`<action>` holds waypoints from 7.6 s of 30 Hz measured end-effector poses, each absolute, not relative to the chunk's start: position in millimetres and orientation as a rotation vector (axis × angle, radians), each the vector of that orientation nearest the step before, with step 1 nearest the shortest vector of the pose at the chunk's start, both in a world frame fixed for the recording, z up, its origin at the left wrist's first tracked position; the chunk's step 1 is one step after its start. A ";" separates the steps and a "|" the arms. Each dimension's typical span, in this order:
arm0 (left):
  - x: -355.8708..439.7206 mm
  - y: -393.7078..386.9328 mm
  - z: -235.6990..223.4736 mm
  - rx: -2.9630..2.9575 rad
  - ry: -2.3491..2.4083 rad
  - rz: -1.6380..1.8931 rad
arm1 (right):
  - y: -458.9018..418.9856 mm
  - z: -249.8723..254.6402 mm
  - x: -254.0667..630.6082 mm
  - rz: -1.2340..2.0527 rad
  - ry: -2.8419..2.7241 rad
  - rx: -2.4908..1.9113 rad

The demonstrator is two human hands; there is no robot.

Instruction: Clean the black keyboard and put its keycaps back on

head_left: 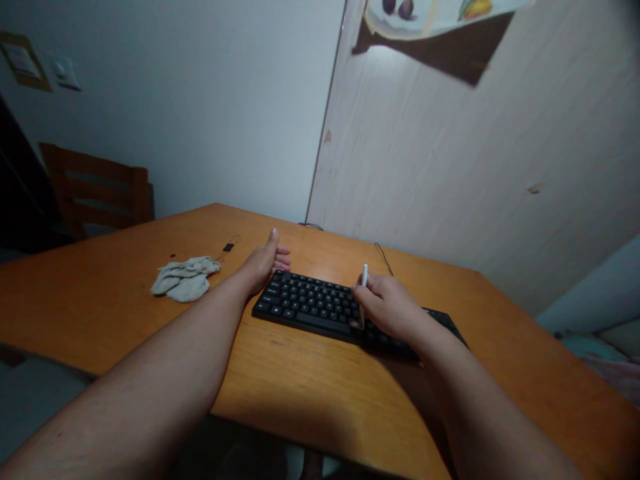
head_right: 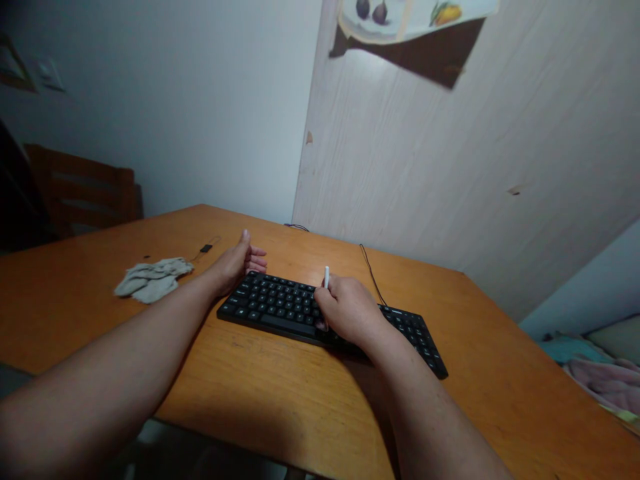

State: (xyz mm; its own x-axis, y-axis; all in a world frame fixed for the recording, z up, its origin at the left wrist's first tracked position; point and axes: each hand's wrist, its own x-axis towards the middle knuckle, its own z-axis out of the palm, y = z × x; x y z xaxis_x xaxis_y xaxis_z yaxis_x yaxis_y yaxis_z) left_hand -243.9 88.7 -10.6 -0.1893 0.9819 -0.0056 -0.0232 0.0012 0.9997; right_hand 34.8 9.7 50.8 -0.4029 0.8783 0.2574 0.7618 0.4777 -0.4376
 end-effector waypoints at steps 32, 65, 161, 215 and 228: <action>-246.1 92.8 -15.5 1.100 1.322 1.361 | 27.0 37.8 44.6 0.165 -2.119 -1.399; -245.3 90.0 -14.1 1.117 1.320 1.367 | 22.8 53.1 50.0 0.405 -2.114 -1.436; -245.2 92.1 -12.5 1.096 1.331 1.358 | 26.6 57.5 62.1 0.175 -2.188 -1.643; -257.3 92.2 -15.0 1.084 1.319 1.344 | 13.8 14.2 113.3 0.447 -1.628 -1.200; -262.9 96.6 -19.0 1.130 1.330 1.311 | 5.4 14.7 105.5 0.337 -1.875 -1.228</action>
State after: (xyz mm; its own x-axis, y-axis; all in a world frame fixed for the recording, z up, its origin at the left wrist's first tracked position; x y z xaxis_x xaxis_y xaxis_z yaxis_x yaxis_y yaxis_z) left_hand -262.9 96.6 -19.0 -0.1526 0.9882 -0.0095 0.0053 0.0105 0.9999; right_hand 105.5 5.4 14.7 -0.1592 0.8497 0.5027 0.6217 0.4818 -0.6175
